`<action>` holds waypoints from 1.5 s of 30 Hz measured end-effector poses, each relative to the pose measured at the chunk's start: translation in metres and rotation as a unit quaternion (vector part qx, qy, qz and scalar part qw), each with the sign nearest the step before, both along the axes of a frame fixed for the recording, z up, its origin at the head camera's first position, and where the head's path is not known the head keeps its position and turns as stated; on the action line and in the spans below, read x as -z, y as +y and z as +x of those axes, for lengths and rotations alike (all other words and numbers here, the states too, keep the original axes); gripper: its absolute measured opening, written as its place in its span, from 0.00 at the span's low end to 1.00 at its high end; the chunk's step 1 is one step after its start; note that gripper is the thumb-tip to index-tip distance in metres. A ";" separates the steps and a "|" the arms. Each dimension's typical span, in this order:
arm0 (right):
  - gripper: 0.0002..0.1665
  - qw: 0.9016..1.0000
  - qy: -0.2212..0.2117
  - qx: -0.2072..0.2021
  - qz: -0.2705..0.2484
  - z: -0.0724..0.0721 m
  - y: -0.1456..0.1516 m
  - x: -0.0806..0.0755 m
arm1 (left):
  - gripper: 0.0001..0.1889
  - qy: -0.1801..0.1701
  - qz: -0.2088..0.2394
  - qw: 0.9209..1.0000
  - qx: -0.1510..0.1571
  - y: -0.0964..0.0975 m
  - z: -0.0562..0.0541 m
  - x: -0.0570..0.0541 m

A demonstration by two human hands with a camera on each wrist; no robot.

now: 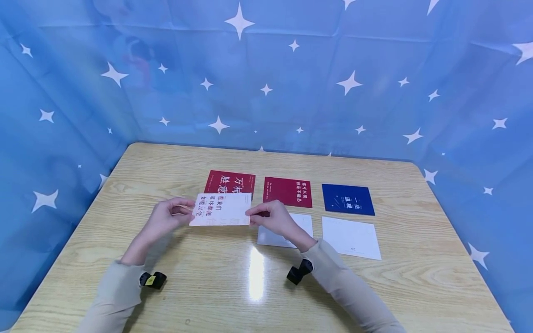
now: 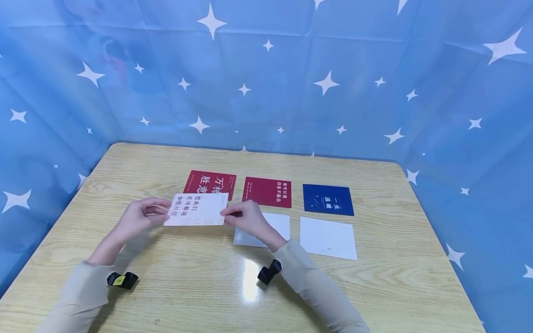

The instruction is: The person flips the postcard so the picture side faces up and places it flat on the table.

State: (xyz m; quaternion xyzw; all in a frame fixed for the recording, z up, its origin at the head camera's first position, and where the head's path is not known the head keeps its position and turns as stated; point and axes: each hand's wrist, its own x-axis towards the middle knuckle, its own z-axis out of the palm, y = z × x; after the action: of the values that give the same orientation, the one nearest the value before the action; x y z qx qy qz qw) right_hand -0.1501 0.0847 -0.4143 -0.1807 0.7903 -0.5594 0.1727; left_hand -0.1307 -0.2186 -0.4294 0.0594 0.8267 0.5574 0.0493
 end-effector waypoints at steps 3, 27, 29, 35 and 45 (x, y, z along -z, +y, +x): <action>0.16 1.000 0.007 0.017 0.005 0.000 -0.002 0.008 | 0.20 -0.010 0.007 1.000 -0.009 0.002 0.001 0.003; 0.37 0.995 -0.045 0.027 0.083 0.004 -0.015 0.027 | 0.20 0.028 -0.106 0.994 0.007 0.009 -0.002 0.012; 0.37 0.995 -0.050 0.025 0.088 0.004 -0.016 0.027 | 0.20 0.021 -0.112 0.993 0.007 0.009 -0.002 0.012; 0.38 0.994 -0.073 0.016 0.082 0.003 -0.016 0.026 | 0.19 0.016 -0.129 0.991 0.011 0.011 -0.004 0.012; 0.21 0.992 -0.056 -0.023 0.112 0.004 -0.025 0.020 | 0.14 0.082 -0.247 0.965 0.036 0.018 -0.007 0.008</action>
State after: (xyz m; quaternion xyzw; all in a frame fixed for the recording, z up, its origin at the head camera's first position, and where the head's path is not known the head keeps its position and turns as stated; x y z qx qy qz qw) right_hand -0.1465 0.0600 -0.4344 -0.1467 0.8330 -0.4721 0.2484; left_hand -0.1376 -0.2007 -0.4374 0.1200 0.9372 0.3272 0.0146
